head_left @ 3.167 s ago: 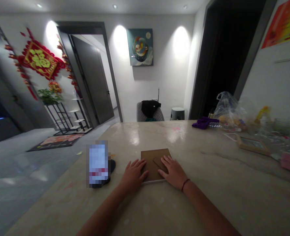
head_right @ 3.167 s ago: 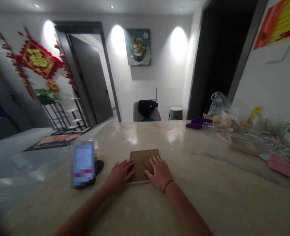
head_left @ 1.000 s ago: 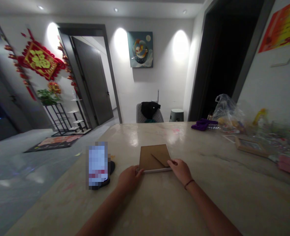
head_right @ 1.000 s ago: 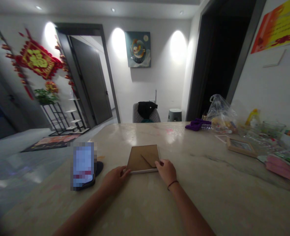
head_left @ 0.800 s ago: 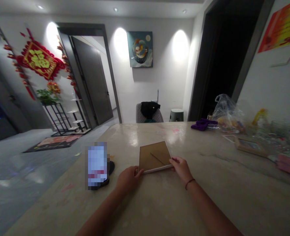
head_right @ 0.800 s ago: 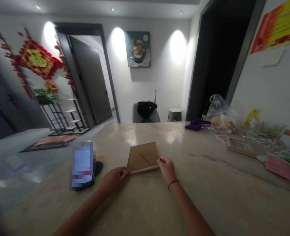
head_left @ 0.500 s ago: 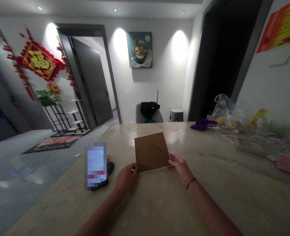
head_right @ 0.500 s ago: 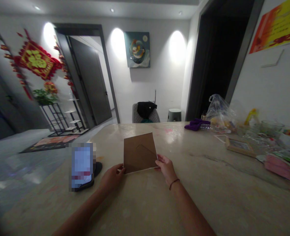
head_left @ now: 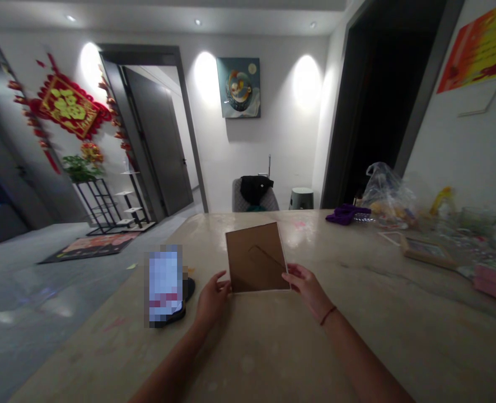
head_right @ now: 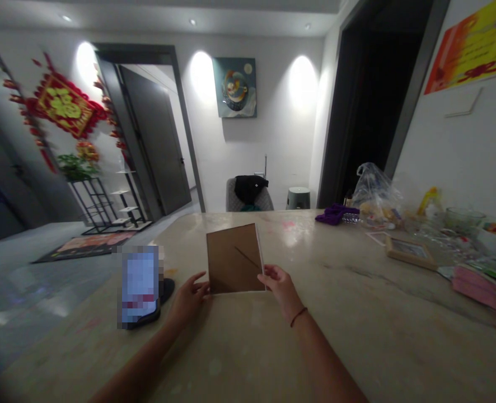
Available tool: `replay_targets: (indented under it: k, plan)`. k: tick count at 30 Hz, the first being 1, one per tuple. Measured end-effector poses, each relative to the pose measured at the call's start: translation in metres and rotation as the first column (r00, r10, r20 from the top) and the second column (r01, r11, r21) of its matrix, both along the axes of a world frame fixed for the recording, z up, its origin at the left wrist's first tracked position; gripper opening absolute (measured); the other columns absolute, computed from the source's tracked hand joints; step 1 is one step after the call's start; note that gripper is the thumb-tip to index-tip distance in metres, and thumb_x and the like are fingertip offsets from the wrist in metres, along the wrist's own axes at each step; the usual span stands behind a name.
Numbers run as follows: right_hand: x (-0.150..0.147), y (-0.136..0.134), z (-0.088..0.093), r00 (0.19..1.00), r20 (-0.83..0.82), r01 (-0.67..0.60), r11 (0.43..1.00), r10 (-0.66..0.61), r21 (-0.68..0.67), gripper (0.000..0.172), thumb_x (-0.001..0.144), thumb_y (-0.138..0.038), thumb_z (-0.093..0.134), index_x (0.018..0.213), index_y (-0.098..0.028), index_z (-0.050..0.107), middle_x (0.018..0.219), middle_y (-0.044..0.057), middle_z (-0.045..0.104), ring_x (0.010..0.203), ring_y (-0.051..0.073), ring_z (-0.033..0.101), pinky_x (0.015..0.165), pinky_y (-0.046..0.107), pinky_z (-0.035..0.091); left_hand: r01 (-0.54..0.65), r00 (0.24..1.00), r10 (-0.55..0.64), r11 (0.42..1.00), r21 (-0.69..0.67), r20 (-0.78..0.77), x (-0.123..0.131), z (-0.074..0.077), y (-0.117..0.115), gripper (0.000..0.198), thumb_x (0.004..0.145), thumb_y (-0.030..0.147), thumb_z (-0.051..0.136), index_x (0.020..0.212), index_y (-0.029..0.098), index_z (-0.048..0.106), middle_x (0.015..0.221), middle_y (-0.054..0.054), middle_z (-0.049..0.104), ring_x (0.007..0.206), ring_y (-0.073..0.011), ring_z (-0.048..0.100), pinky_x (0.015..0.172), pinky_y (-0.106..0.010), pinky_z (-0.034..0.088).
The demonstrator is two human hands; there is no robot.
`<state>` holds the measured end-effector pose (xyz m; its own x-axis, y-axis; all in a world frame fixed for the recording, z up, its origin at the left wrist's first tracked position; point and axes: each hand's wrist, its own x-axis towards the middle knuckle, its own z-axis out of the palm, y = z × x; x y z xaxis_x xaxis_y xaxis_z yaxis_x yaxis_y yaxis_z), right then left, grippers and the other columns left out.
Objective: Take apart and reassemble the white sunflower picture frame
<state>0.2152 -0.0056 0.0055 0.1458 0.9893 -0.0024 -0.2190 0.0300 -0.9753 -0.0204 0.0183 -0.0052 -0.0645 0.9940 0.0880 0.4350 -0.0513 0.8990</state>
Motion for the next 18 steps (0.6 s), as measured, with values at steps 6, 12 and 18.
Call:
replay_targets:
  k: [6, 12, 18]
  plan:
    - [-0.008, -0.01, 0.01, 0.984, -0.101, -0.142, 0.988, 0.147, 0.055, 0.037, 0.053, -0.036, 0.073, 0.083, -0.018, 0.06, 0.078, 0.0, 0.063, 0.071, 0.014, 0.058, 0.062, 0.024, 0.045, -0.01, 0.992, 0.019, 0.997, -0.08, 0.122, 0.005, 0.003, 0.002, 0.052, 0.079, 0.043, 0.044, 0.12, 0.011, 0.044, 0.103, -0.013, 0.063, 0.083, -0.0187, 0.063, 0.064, -0.028, 0.05]
    - [-0.026, -0.015, 0.018, 0.992, -0.056, -0.105, 0.977, 0.117, 0.184, 0.042, 0.057, -0.043, 0.07, 0.09, -0.018, 0.061, 0.085, 0.002, 0.065, 0.081, 0.018, 0.059, 0.07, 0.028, 0.046, 0.292, 0.956, -0.292, 0.956, 0.011, 0.037, 0.018, 0.019, -0.02, 0.052, 0.079, 0.051, 0.04, 0.119, 0.019, 0.049, 0.127, -0.008, 0.05, 0.115, -0.0217, 0.046, 0.091, -0.034, 0.041]
    - [-0.041, -0.022, 0.016, 0.975, 0.028, -0.222, 0.94, 0.222, 0.258, 0.05, 0.077, -0.055, 0.044, 0.114, -0.022, 0.055, 0.125, 0.005, 0.051, 0.118, 0.019, 0.042, 0.099, 0.036, 0.031, 0.477, 0.879, -0.476, 0.878, 0.035, -0.033, 0.041, 0.01, -0.036, 0.047, 0.069, 0.041, 0.06, 0.11, 0.019, 0.055, 0.099, -0.007, 0.067, 0.093, -0.0203, 0.06, 0.085, -0.033, 0.044]
